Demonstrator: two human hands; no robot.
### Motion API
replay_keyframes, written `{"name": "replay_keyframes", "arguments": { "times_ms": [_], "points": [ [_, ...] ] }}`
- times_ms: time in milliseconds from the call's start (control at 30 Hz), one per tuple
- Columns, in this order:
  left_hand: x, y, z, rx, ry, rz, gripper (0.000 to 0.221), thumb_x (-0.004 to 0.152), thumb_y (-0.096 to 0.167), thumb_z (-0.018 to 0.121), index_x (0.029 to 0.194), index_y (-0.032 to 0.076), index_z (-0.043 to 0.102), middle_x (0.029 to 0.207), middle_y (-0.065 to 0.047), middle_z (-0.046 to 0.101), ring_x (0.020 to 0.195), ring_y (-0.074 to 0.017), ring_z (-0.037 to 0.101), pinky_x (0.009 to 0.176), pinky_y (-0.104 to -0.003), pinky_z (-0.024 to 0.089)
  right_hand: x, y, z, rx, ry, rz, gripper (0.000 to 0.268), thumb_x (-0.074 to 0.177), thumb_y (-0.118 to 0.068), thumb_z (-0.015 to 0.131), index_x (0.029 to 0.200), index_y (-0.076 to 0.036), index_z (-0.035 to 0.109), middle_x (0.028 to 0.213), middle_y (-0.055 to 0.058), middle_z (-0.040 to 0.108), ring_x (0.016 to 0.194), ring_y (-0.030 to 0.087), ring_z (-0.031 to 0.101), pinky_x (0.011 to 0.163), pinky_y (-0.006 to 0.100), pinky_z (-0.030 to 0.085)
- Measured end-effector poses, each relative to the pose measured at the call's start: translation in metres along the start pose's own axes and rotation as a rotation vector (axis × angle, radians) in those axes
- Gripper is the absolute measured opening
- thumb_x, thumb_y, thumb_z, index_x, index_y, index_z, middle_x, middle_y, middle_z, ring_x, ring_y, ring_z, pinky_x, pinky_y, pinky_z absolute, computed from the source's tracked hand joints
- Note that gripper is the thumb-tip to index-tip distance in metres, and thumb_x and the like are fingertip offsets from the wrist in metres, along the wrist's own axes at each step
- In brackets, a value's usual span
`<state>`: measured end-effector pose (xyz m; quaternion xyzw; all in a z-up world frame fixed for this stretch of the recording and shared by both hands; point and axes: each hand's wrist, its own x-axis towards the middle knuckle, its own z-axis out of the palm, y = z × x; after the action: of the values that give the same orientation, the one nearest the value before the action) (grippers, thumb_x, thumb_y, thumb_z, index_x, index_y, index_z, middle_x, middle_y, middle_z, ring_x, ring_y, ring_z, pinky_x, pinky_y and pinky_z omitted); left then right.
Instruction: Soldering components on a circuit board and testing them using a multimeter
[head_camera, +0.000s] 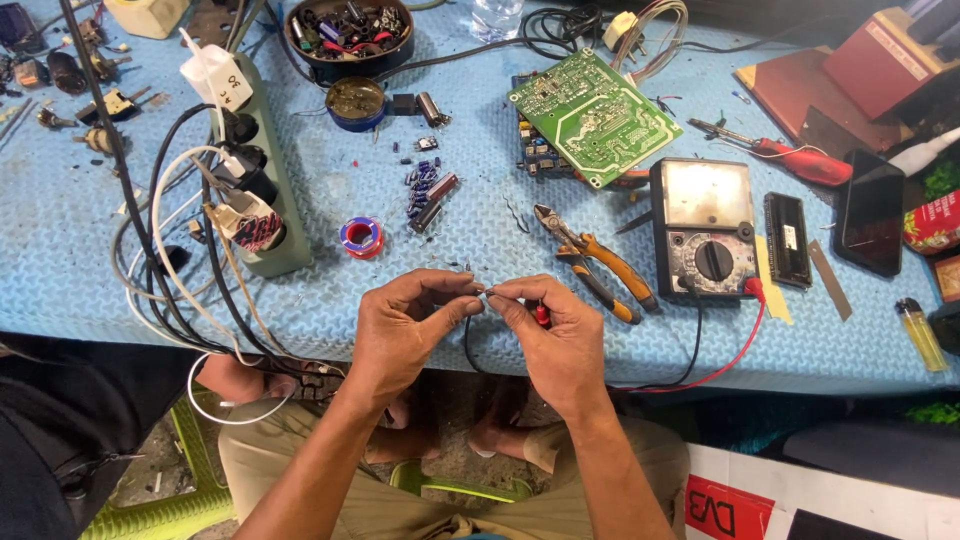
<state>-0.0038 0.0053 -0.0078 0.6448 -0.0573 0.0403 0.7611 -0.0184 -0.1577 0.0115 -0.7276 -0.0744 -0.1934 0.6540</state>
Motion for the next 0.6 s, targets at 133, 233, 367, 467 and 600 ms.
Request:
{"name": "replay_keyframes", "arguments": {
  "times_ms": [133,233,367,467,600],
  "points": [
    [0.000,0.004,0.001,0.001,0.000,0.012,0.024,0.083,0.001,0.085,0.106,0.002,0.079,0.088,-0.016,0.082,0.089,-0.0189,0.076,0.087,-0.042,0.063,0.000,-0.003,0.001,0.001,-0.008,-0.011,0.007,0.086,0.000,0.083,0.091,-0.005,0.080,0.083,0.005,0.076,0.068,0.002,0.047,0.061,0.018,0.042],
    [0.000,0.004,0.001,0.014,0.003,0.022,0.023,0.083,0.001,0.086,0.106,0.003,0.080,0.088,-0.015,0.082,0.089,-0.0187,0.076,0.086,-0.041,0.063,0.001,-0.003,-0.001,-0.024,-0.016,-0.017,0.007,0.087,-0.001,0.082,0.090,-0.005,0.080,0.082,0.005,0.075,0.065,0.003,0.045,0.059,0.019,0.041],
    [-0.001,0.002,0.002,0.005,0.004,0.016,0.022,0.083,0.002,0.086,0.105,0.003,0.080,0.087,-0.015,0.082,0.089,-0.0179,0.076,0.085,-0.040,0.063,0.000,-0.003,-0.001,-0.052,-0.015,-0.025,0.006,0.087,-0.001,0.082,0.090,-0.006,0.080,0.082,0.004,0.075,0.064,0.003,0.045,0.058,0.019,0.041],
    [-0.001,0.001,0.003,0.031,0.025,0.005,0.019,0.084,0.004,0.086,0.103,0.004,0.081,0.085,-0.011,0.082,0.085,-0.0123,0.073,0.084,-0.036,0.062,0.000,-0.006,0.000,-0.070,-0.018,-0.026,0.006,0.088,-0.001,0.081,0.091,-0.006,0.079,0.082,0.005,0.076,0.064,0.004,0.045,0.057,0.020,0.041],
    [-0.003,0.003,0.004,0.090,0.076,0.005,0.015,0.084,0.005,0.087,0.097,0.007,0.082,0.080,-0.009,0.081,0.084,-0.0113,0.073,0.081,-0.036,0.063,-0.007,0.009,-0.003,-0.110,-0.037,-0.031,0.009,0.087,0.000,0.081,0.094,-0.006,0.079,0.080,0.006,0.075,0.059,0.005,0.042,0.052,0.020,0.041]
  ]
}}
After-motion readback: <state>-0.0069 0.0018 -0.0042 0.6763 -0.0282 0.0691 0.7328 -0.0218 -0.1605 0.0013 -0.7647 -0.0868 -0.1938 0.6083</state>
